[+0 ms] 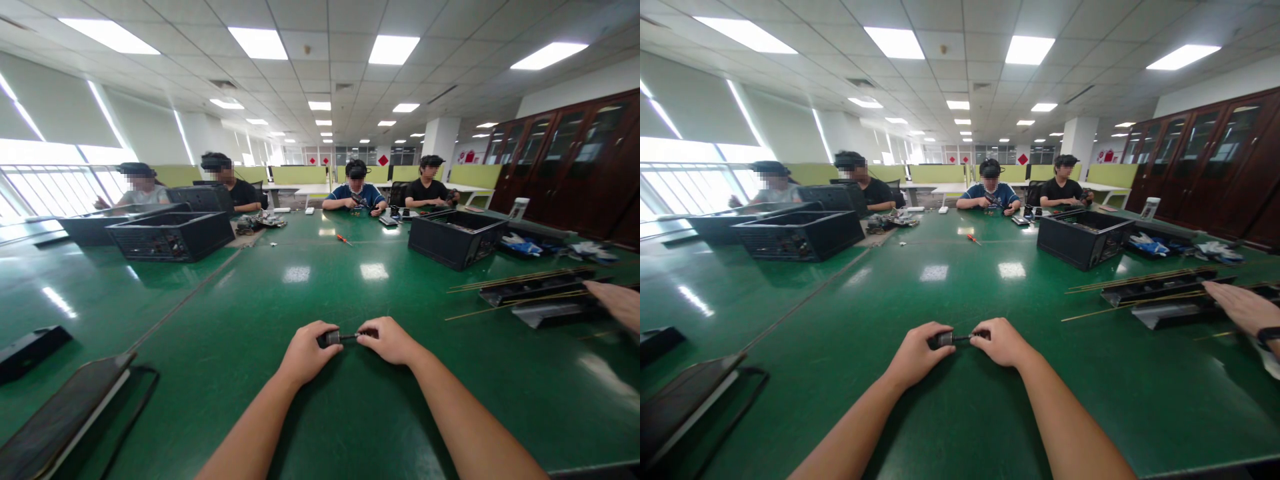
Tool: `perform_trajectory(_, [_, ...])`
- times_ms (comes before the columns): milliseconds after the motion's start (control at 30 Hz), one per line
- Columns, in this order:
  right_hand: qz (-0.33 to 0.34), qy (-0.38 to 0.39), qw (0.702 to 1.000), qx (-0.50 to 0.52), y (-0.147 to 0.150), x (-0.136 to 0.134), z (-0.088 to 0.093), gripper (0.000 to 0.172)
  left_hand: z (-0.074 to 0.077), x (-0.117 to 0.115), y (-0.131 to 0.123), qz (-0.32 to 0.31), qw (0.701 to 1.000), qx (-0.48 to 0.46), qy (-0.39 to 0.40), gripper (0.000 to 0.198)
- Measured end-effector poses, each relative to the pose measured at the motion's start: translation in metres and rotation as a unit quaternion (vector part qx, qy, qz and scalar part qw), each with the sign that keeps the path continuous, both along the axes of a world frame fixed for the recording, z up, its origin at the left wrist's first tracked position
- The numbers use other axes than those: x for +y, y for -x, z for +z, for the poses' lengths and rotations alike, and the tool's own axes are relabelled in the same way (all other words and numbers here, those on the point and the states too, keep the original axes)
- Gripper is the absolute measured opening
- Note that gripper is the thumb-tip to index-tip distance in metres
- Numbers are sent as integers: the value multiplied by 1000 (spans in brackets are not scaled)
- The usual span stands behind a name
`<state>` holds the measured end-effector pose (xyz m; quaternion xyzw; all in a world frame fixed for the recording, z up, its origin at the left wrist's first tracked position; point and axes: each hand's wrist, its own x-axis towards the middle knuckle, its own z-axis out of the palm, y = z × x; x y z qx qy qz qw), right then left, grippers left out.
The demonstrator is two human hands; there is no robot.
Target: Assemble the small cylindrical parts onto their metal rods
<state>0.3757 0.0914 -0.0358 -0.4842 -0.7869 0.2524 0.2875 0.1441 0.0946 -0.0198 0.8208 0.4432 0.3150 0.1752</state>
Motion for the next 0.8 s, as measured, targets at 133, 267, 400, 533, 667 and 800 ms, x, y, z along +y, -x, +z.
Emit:
perform_trajectory(133, [1,3,1000,2,-1,0,0,27,0,0,0,1,1000,0,0,29])
perform_trajectory(267, [0,2,1000,9,-2,-1,2,26,0,0,1,1,1000,3,1,29])
perform_trajectory(400, [-2,4,1000,9,-2,-1,2,25,0,0,1,1,1000,1,2,29])
perform_trajectory(533, [-4,5,1000,4,-3,-1,1,26,0,1,1,2,1000,3,-1,29])
perform_trajectory(667, [-5,4,1000,-1,-6,0,2,26,1,2,2,9,1000,11,-1,28])
perform_trajectory(800, [-1,11,1000,-12,-19,4,2,24,0,3,4,21,1000,12,1,29])
